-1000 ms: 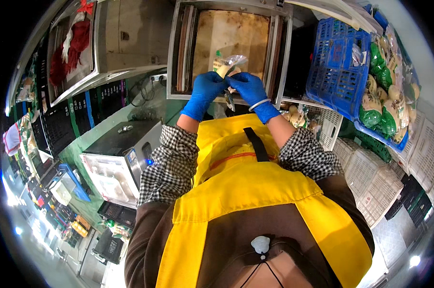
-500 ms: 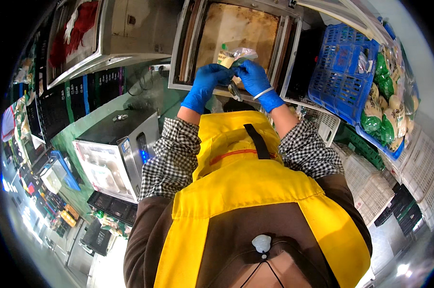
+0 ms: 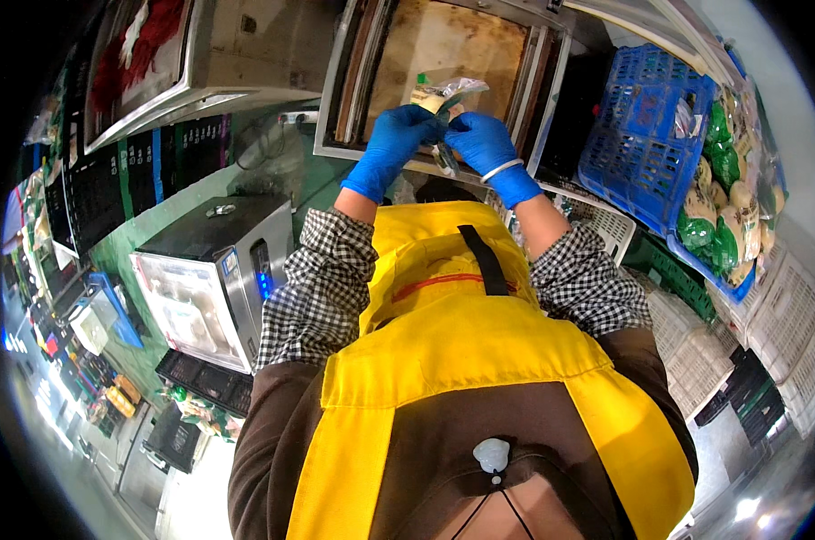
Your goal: The person repeatedly picks packaged fruit from a blue crate, opens the plastic bags, places the fruit into a vacuum-sealing machine, seals them, and then transfers the sealed packages into a white basket. The process is repeated multiple times throughout the clip.
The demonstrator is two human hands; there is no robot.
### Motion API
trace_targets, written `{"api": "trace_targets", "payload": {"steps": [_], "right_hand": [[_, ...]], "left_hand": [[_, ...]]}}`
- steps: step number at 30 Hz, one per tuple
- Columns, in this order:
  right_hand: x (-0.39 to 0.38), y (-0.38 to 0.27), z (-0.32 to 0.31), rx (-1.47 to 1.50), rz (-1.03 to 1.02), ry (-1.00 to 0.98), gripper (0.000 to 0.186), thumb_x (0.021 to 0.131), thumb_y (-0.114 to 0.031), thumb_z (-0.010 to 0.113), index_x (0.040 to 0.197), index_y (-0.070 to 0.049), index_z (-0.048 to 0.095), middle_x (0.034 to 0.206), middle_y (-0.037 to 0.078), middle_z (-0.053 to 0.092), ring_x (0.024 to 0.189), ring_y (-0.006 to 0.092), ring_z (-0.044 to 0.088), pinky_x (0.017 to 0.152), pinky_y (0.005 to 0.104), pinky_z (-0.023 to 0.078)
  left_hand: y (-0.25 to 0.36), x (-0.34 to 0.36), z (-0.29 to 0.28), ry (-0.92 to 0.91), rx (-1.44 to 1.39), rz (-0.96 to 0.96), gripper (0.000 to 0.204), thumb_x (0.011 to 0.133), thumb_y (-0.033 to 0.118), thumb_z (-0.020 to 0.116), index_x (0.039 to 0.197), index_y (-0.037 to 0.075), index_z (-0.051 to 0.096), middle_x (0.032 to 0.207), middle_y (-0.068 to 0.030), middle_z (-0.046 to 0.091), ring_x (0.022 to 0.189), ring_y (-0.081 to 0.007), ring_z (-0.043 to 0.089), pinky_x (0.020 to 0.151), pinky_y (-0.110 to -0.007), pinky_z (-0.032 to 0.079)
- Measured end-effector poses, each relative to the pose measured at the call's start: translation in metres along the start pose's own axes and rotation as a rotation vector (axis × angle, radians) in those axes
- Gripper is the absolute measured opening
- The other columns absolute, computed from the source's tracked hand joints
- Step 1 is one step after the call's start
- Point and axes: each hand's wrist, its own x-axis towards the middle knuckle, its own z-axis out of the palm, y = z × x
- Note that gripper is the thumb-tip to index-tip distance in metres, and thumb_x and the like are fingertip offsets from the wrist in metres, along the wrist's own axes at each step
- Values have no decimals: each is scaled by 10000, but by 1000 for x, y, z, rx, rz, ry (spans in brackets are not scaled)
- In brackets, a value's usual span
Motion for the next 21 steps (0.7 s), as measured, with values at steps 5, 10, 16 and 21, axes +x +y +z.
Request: {"api": "trace_targets", "payload": {"steps": [5, 10, 16, 21], "right_hand": [[7, 9, 3, 53, 96, -163, 265, 694, -301, 605, 697, -40, 655, 705, 190, 612, 657, 325, 598, 608, 374, 473], [10, 6, 1, 693, 426, -350, 202, 762, -158, 642, 860, 19, 646, 777, 93, 648, 663, 163, 616, 649, 277, 506], [10, 25, 31, 544, 112, -189, 248, 733, -266, 618, 770, -24, 654, 694, 142, 638, 649, 236, 632, 611, 316, 483], [12, 20, 34, 300, 9, -69, 214, 719, -259, 608, 713, -50, 654, 701, 158, 622, 668, 314, 610, 626, 377, 475]], "left_hand": [[-2, 2, 1, -3, 183, 64, 160, 804, 102, 596, 868, -42, 623, 784, -91, 648, 699, -133, 605, 650, -246, 471], [-7, 5, -1, 88, 333, 166, 160, 790, 137, 607, 853, -6, 643, 780, -101, 651, 693, -166, 615, 660, -266, 472], [27, -6, -10, 5, 1056, 58, 292, 761, 324, 597, 838, 49, 653, 782, -171, 626, 738, -300, 621, 681, -364, 478], [9, -6, -14, -34, 1036, 48, 302, 772, 316, 547, 856, 49, 661, 836, -195, 617, 791, -330, 610, 691, -396, 479]]}}
